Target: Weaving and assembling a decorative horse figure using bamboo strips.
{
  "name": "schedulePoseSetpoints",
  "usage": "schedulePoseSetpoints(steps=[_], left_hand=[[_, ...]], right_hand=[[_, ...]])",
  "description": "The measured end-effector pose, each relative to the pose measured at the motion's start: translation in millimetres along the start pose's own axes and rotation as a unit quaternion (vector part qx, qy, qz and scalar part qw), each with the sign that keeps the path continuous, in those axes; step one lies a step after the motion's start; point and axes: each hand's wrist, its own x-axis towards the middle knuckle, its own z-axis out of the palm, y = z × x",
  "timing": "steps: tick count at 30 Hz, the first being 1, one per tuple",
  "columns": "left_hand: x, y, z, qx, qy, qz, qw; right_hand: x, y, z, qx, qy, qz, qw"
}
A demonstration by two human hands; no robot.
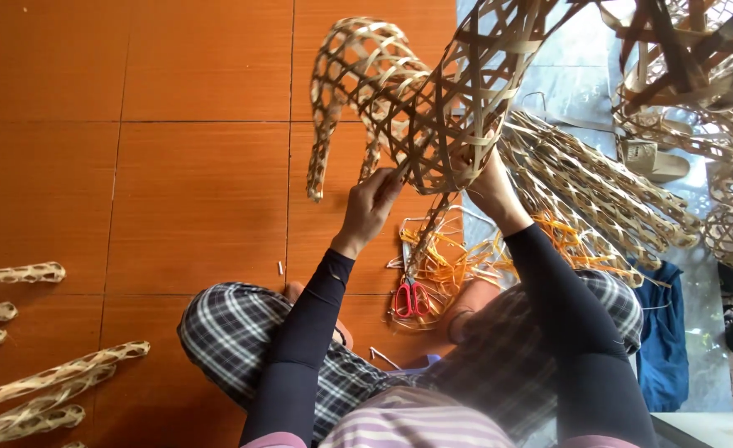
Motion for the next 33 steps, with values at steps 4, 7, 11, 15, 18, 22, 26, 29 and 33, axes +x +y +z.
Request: schedulePoseSetpoints(steps=[4, 7, 11, 15, 18, 22, 26, 29, 33], left_hand=[[-0.1, 18.7, -11.4, 0.007, -0.067, 0.042, 0.997], [-0.2, 28.6, -15.4, 0.021, -0.12, 0.058, 0.991], [2.6, 35.0, -14.8, 0.009, -0.148, 0.091, 0.985], [-2.0, 22.9, -6.6, 0.026, -0.11, 0.089, 0.99], [-4.9, 21.7, -5.4, 0.046, -0.071, 0.038, 0.996], [-3.1, 30.1, -12.0, -0.121, -0.092, -0.07, 0.986], [0.0, 25.2, -13.2, -0.159, -0.104, -0.105, 0.976], [-2.4, 22.5, -14.7, -0.214, -0.114, -0.09, 0.966], [-1.5, 15.5, -12.4, -0.287, -0.144, -0.106, 0.941]], right_hand=[[1.2, -5.3, -17.0, -0.014, -0.04, -0.057, 0.997], [-1.0, -13.4, -29.3, -0.042, -0.071, -0.083, 0.993], [-3.3, -21.1, -33.2, -0.059, -0.082, -0.12, 0.988], [-3.5, -3.3, -23.1, 0.023, -0.083, -0.07, 0.994], [-4.9, -4.3, -20.1, 0.006, -0.064, -0.048, 0.997], [-7.7, -4.5, -18.9, -0.1, -0.034, -0.144, 0.984], [-10.5, -20.8, -13.6, -0.023, -0.022, -0.064, 0.997], [-8.3, -24.2, -15.1, 0.003, -0.039, -0.05, 0.998], [-4.9, -10.6, -20.2, -0.06, -0.021, -0.121, 0.991]])
